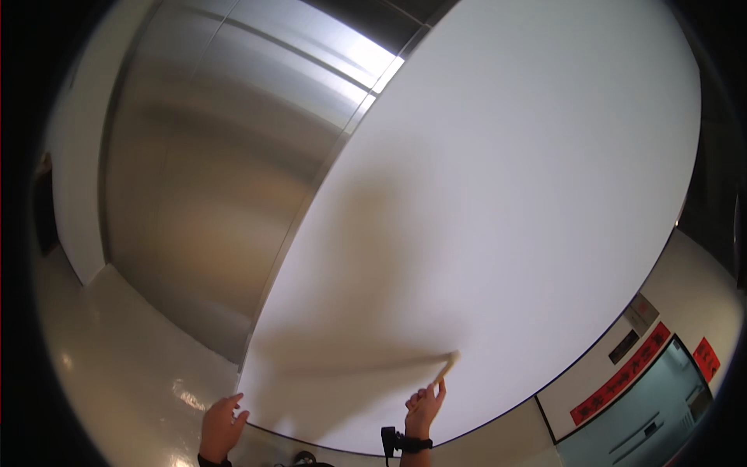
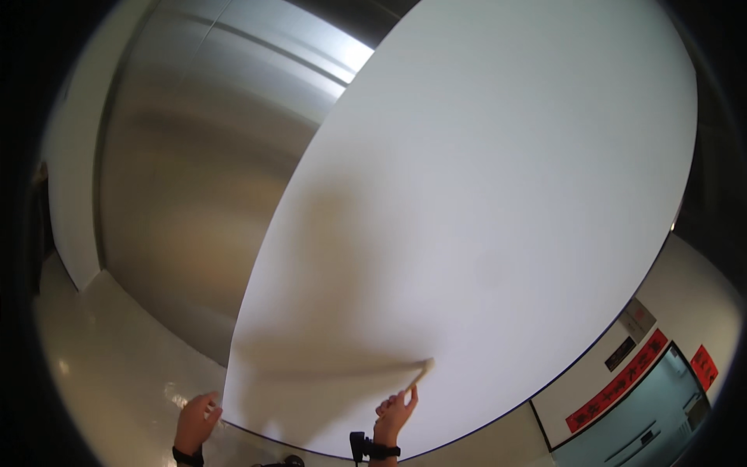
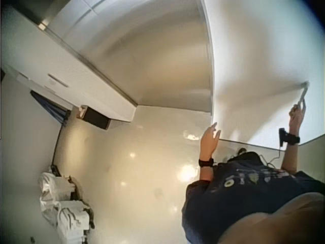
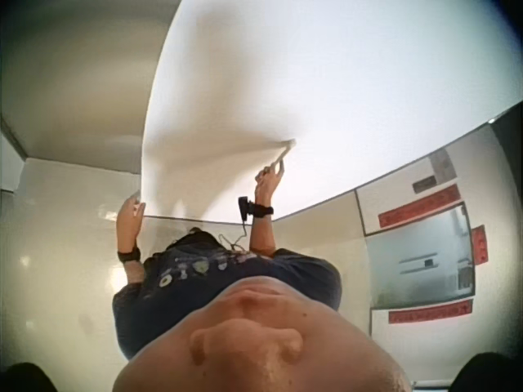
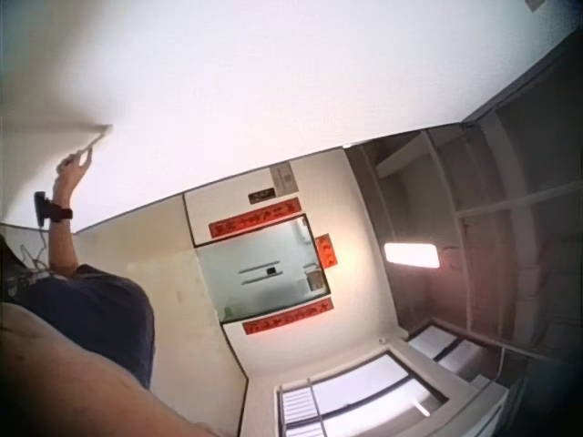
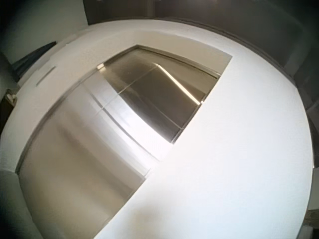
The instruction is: Dusting elevator control panels and a nearby wall with a small brush.
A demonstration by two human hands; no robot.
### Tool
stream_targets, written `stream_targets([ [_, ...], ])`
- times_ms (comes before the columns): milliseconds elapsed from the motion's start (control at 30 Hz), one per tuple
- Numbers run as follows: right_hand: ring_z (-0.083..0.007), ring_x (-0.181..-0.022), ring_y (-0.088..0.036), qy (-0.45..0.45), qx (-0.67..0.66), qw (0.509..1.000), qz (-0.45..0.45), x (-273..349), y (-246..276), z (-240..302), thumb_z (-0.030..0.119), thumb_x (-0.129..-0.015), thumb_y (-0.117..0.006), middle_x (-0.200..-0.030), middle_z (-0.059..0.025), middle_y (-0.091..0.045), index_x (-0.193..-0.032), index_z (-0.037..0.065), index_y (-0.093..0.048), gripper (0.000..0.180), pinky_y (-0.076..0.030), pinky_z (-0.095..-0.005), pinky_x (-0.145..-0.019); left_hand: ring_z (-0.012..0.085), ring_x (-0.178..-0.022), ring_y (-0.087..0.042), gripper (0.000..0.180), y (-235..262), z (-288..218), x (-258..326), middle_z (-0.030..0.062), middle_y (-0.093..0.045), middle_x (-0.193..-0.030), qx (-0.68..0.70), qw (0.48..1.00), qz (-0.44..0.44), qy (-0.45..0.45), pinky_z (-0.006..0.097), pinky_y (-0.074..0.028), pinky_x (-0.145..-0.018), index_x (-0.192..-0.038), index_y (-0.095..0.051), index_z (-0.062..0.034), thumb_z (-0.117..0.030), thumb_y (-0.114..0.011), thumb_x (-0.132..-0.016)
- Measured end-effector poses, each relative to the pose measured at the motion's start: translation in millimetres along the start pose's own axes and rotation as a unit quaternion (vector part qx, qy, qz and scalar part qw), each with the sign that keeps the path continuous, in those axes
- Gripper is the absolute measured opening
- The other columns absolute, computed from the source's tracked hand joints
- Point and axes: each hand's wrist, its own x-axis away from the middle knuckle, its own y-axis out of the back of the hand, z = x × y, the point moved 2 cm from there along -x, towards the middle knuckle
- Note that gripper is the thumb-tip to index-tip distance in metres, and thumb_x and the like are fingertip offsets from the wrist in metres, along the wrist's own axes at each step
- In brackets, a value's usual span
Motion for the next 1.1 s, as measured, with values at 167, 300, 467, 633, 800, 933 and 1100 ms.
stream_targets([
  [167,-0.0069,-0.048,-0.037,-0.234,0.100,0.905,0.340,39.2,-17.8,-39.0,0.017,-0.090,-0.048,-0.063,0.0019,-0.041,-0.115,0.019,-0.042,0.026,-0.030,-0.0178,-0.037,0.0286,-0.073,-0.056,0.035,28.8,-4.8,28.5,0.0147,-0.059,-0.085,-0.041,0.995,-0.072,0.048,0.036,-0.046,-0.067,-0.108,-0.056,-0.0020,-0.009,-0.062,-0.074],
  [300,-0.0067,-0.047,-0.039,-0.198,-0.047,0.948,0.244,28.6,-9.6,-41.9,0.025,-0.090,-0.048,-0.060,0.0032,-0.043,-0.100,0.016,-0.050,0.012,-0.032,-0.0174,-0.037,0.0292,-0.076,-0.055,0.036,49.8,-5.3,52.0,0.0170,-0.058,-0.091,-0.064,0.984,-0.157,0.054,0.037,-0.045,-0.068,-0.111,-0.054,-0.0013,-0.005,-0.059,-0.076],
  [467,-0.0102,-0.041,-0.028,-0.057,-0.114,0.991,-0.041,-22.5,13.0,9.7,0.034,-0.092,-0.038,-0.059,0.0012,-0.037,-0.073,0.017,-0.033,0.026,-0.024,-0.0237,-0.033,0.0253,-0.074,-0.054,0.036,61.5,2.0,93.9,0.0145,-0.057,-0.088,-0.059,0.969,-0.186,0.152,0.033,-0.045,-0.065,-0.117,-0.051,-0.0028,-0.004,-0.054,-0.080],
  [633,-0.0080,-0.043,-0.035,-0.421,0.071,0.792,0.437,21.8,8.6,-7.9,0.031,-0.093,-0.044,-0.059,0.0029,-0.038,-0.084,0.017,-0.044,0.017,-0.029,-0.0190,-0.033,0.0212,-0.074,-0.053,0.035,60.9,4.3,111.2,0.0115,-0.057,-0.090,-0.047,0.966,-0.179,0.178,0.032,-0.045,-0.063,-0.118,-0.051,-0.0041,-0.010,-0.052,-0.084],
  [800,-0.0116,-0.041,-0.033,-0.253,-0.198,0.945,0.060,-7.0,33.3,7.6,0.032,-0.092,-0.041,-0.052,-0.0004,-0.034,-0.064,0.010,-0.041,0.036,-0.029,-0.0231,-0.036,0.0208,-0.074,-0.053,0.035,61.6,1.4,110.6,0.0111,-0.057,-0.089,-0.024,0.969,-0.184,0.162,0.031,-0.044,-0.064,-0.119,-0.051,-0.0044,-0.010,-0.053,-0.084],
  [933,-0.0121,-0.043,-0.034,-0.259,-0.267,0.925,0.077,-21.8,41.9,11.7,0.030,-0.092,-0.040,-0.054,-0.0010,-0.035,-0.064,0.010,-0.040,0.034,-0.030,-0.0242,-0.037,0.0211,-0.074,-0.052,0.035,52.8,-4.5,109.7,0.0113,-0.056,-0.090,-0.046,0.970,-0.179,0.158,0.031,-0.044,-0.065,-0.119,-0.051,-0.0050,-0.011,-0.053,-0.084],
  [1100,-0.0117,-0.043,-0.031,-0.418,-0.083,0.862,0.275,-14.6,41.1,-7.3,0.030,-0.092,-0.040,-0.057,-0.0007,-0.036,-0.065,0.010,-0.039,0.033,-0.028,-0.0235,-0.037,0.0221,-0.074,-0.053,0.035,31.3,-9.3,110.4,0.0120,-0.057,-0.090,-0.021,0.979,-0.137,0.151,0.032,-0.044,-0.065,-0.119,-0.051,-0.0055,-0.010,-0.052,-0.084],
])
